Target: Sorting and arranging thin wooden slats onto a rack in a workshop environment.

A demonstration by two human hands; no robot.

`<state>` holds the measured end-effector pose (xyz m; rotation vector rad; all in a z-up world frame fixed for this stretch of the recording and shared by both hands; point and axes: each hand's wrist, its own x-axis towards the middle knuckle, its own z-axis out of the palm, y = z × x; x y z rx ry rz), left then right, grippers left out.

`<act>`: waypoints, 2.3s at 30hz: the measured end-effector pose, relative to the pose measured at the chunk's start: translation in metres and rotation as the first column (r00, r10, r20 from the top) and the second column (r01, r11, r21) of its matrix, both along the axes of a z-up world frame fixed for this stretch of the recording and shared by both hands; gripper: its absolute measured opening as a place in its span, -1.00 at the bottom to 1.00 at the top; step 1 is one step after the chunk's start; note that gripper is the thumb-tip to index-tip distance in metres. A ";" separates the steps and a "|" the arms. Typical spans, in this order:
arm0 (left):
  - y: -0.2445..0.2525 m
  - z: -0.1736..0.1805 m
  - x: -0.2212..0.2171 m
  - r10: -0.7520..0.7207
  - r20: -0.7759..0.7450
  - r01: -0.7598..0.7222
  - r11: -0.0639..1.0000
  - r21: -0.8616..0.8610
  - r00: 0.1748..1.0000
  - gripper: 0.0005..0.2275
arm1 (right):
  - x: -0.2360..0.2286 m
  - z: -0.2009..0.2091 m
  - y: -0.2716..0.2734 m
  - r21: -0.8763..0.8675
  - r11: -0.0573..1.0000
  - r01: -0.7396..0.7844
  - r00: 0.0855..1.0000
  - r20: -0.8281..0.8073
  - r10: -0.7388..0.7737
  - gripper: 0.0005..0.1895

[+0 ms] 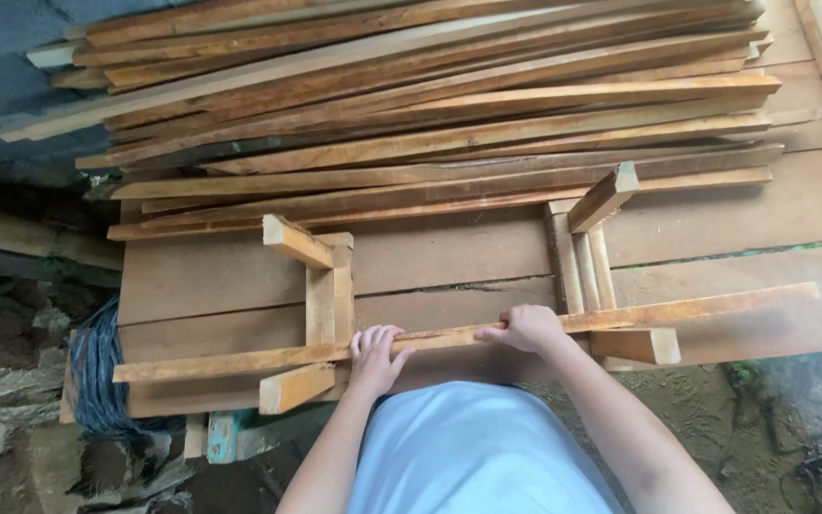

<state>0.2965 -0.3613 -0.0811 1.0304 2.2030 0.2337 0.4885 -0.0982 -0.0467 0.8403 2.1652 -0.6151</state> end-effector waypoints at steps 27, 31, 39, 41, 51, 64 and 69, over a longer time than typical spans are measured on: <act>0.002 -0.006 0.014 -0.078 -0.219 0.053 0.992 -0.114 0.973 -0.54 | 0.055 -0.075 -0.038 0.474 0.871 0.126 0.711 -0.655 0.254 -0.62; -0.005 -0.005 0.014 -0.047 -0.239 0.044 0.999 -0.017 0.970 -0.56 | 0.055 -0.096 -0.044 0.488 0.848 0.205 0.688 -0.688 0.230 -0.57; 0.000 -0.014 0.009 0.011 -0.214 -0.022 0.998 -0.051 0.977 -0.57 | 0.042 -0.063 -0.031 0.419 0.905 0.073 0.820 -0.541 0.185 -0.49; 0.005 -0.005 0.004 0.015 -0.182 -0.025 0.998 -0.054 0.983 -0.57 | 0.037 -0.051 -0.025 0.384 0.923 0.037 0.826 -0.531 0.187 -0.48; 0.020 -0.003 -0.015 -0.037 0.021 0.040 0.983 -0.177 0.999 -0.51 | 0.016 -0.036 -0.018 0.136 0.990 -0.038 0.982 -0.179 0.062 -0.31; 0.019 -0.019 -0.022 -0.009 0.062 0.019 0.985 -0.169 0.998 -0.50 | 0.010 -0.033 -0.012 0.082 0.997 0.010 0.994 -0.113 0.000 -0.21; 0.016 -0.014 -0.021 0.014 0.075 -0.002 0.989 -0.148 0.997 -0.53 | 0.012 -0.035 -0.015 0.099 0.995 -0.013 0.994 -0.107 0.023 -0.21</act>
